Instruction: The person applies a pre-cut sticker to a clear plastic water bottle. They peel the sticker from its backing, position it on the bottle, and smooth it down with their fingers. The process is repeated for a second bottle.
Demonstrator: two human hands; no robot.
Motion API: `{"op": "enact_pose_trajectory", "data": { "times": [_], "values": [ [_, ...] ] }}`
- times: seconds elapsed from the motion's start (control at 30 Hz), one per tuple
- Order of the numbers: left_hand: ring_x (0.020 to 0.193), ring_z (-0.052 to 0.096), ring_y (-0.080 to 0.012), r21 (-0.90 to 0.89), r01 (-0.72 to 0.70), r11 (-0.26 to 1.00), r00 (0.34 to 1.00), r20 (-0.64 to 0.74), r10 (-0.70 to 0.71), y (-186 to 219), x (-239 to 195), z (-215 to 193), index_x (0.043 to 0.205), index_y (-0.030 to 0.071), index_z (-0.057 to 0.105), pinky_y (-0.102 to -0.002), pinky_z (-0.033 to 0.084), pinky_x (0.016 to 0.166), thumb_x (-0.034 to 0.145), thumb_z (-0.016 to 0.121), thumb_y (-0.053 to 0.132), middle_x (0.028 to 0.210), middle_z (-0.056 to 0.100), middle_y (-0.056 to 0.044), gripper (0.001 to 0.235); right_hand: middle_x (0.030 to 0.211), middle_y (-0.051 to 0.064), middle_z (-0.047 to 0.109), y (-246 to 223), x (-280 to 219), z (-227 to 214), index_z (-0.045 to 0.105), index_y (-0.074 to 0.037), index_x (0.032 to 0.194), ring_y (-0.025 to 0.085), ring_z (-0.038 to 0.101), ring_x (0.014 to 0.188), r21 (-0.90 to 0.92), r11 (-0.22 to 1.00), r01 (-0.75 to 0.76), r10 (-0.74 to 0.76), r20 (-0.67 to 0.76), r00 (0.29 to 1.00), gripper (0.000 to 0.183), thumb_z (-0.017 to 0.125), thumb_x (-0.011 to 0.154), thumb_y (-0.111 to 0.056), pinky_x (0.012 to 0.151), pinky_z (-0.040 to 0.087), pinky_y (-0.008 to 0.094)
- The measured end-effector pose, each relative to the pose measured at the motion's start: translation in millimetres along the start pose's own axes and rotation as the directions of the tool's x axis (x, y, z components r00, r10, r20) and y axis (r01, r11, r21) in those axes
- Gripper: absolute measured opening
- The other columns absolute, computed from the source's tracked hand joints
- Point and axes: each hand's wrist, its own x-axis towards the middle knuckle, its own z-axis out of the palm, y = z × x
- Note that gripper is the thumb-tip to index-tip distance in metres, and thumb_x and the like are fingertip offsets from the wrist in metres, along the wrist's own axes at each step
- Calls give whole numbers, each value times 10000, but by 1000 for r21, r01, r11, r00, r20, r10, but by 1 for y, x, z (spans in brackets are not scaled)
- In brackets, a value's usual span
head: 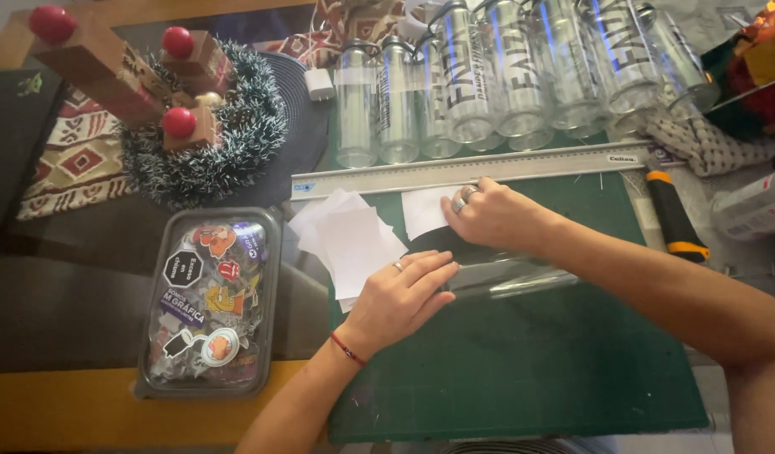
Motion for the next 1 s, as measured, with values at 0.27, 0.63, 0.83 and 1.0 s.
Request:
{"op": "enact_pose_trajectory", "data": {
  "times": [0.27, 0.63, 0.83, 1.0],
  "values": [
    [1149, 776, -275, 5, 73, 997, 997, -35, -73, -8, 1, -12, 1322, 130, 755, -386, 638, 912, 1107, 633, 317, 1251, 763, -57, 309, 727, 49, 709, 12, 9, -31, 698, -150, 899, 254, 710, 684, 159, 986, -47, 54, -40, 998, 429, 544, 1096, -500, 603, 504, 398],
    [1145, 772, -270, -14, 224, 975, 968, -111, -224, -23, -5, -28, 1280, 134, 779, -396, 626, 953, 1098, 650, 246, 1212, 783, -40, 249, 816, 92, 787, 15, 13, -42, 713, -168, 982, 295, 802, 803, 373, 918, -137, 96, 127, 987, 359, 513, 1117, -434, 631, 574, 438],
    [1186, 758, -309, 5, 286, 958, 944, -175, -280, -16, 5, -35, 1280, 106, 777, -420, 606, 1014, 1085, 679, 207, 1238, 787, -78, 240, 899, 83, 771, 24, 18, -43, 729, -131, 1110, 258, 762, 807, 1, 995, -101, 101, -111, 989, 165, 625, 1009, -210, 649, 525, 380],
    [1404, 611, -395, -159, 425, 891, 839, -300, -454, -23, -2, -25, 1533, 57, 588, -521, 481, 1169, 1083, 715, 266, 1505, 650, -187, 512, 807, -26, 600, 31, 24, -48, 707, -239, 1142, 184, 687, 782, 358, 859, -367, 454, -200, 868, 97, 614, 1130, -214, 647, 522, 327]
  ]
}}
